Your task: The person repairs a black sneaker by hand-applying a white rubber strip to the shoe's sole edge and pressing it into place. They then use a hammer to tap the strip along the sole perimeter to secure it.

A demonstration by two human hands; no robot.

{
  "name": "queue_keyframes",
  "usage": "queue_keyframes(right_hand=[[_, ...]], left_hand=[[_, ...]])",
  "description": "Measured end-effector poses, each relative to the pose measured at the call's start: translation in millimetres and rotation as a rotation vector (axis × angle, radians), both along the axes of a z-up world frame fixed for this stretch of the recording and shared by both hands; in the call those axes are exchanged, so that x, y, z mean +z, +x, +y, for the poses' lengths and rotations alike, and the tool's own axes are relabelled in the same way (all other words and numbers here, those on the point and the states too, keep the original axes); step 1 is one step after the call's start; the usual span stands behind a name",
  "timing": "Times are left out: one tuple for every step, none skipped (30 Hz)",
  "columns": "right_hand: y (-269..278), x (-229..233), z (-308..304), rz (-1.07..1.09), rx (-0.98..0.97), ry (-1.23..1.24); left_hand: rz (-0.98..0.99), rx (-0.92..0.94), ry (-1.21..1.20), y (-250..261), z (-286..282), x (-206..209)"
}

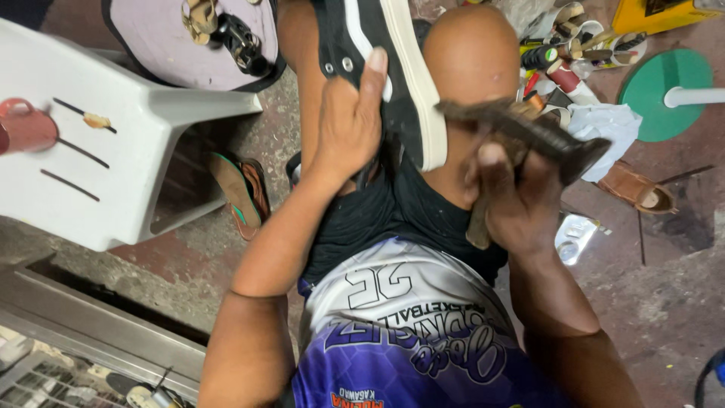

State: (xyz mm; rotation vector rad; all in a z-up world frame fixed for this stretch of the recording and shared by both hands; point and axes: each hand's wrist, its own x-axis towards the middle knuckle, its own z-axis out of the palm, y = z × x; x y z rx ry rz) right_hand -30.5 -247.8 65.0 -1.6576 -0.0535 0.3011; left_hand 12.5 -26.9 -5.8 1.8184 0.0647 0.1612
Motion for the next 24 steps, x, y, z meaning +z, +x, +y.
queue_keyframes(right_hand=[[3.2, 2.2, -0.7, -0.008, -0.034, 0.01], [12.8, 2.4, 1.9, -0.011, -0.032, -0.022], [22.7, 3.6, 5.0, -0.013, -0.031, -0.054], [28.3, 6.1, 7.5, -0.005, -0.046, -0.091], [36.5, 6.8, 10.7, -0.011, -0.028, -0.1], [40.4, 8.4, 12.8, -0.001, -0.012, -0.115], [42.8, 9.7, 15.1, 0.009, 0.004, -0.13], [47.1, 10.6, 16.9, -0.023, 0.04, -0.167], [50.4, 12.3, 17.5, -0.055, 0.076, -0.205], [53.9, 13.4, 18.8, -0.087, 0.122, -0.24], [56.4, 13.9, 20.7, -0.076, 0.125, -0.226], [56.7, 14.5, 21.4, -0.064, 0.12, -0.213], [56.5, 14.9, 21.3, -0.052, 0.115, -0.2], [57.0, 14.9, 21.1, -0.055, 0.122, -0.239], [56.7, 14.4, 20.4, -0.056, 0.128, -0.279], [53.4, 14.2, 18.8, -0.049, 0.138, -0.322], [49.7, 13.0, 17.5, -0.01, 0.12, -0.349], [46.6, 11.1, 16.3, 0.027, 0.103, -0.375], [43.0, 9.2, 14.8, 0.064, 0.086, -0.401], [38.1, 7.6, 13.3, 0.064, 0.072, -0.392], [32.3, 6.4, 11.6, 0.064, 0.058, -0.382], [25.9, 5.2, 9.9, 0.067, 0.044, -0.372], [20.3, 4.1, 8.0, 0.057, 0.062, -0.389], [15.4, 3.0, 6.3, 0.044, 0.069, -0.406]], left_hand=[[0.041, -0.002, -0.007, 3.3, 1.5, 0.7], [0.061, 0.001, -0.005, 11.3, 5.9, 2.3], [0.094, -0.036, 0.003, 15.0, 9.8, 5.1], [0.138, -0.09, 0.007, 17.9, 10.9, 7.4], [0.181, -0.145, 0.011, 21.4, 12.0, 8.8], [0.211, -0.203, -0.007, 20.1, 11.5, 9.2], [0.241, -0.261, -0.024, 20.2, 11.8, 8.7], [0.263, -0.311, -0.039, 22.2, 12.3, 8.1], [0.254, -0.344, -0.16, 25.2, 10.6, 6.8], [0.245, -0.368, -0.281, 27.6, 9.4, 5.4], [0.236, -0.391, -0.402, 28.8, 8.6, 4.1], [0.258, -0.373, -0.379, 29.1, 7.9, 2.8], [0.28, -0.356, -0.357, 29.2, 7.2, 1.9], [0.298, -0.345, -0.331, 31.8, 6.6, 1.4], [0.287, -0.336, -0.311, 33.4, 6.5, 1.4], [0.285, -0.326, -0.298, 30.7, 5.7, 1.0], [0.282, -0.315, -0.285, 28.3, 5.1, 0.7], [0.319, -0.305, -0.253, 27.6, 4.9, 0.6], [0.356, -0.295, -0.221, 27.3, 4.6, 0.7], [0.393, -0.281, -0.188, 26.4, 5.0, 1.1], [0.349, -0.278, -0.191, 26.2, 4.8, 1.2], [0.308, -0.275, -0.194, 25.7, 4.6, 1.2], [0.266, -0.273, -0.196, 24.5, 4.4, 1.2], [0.254, -0.276, -0.195, 25.2, 4.0, 1.0]])
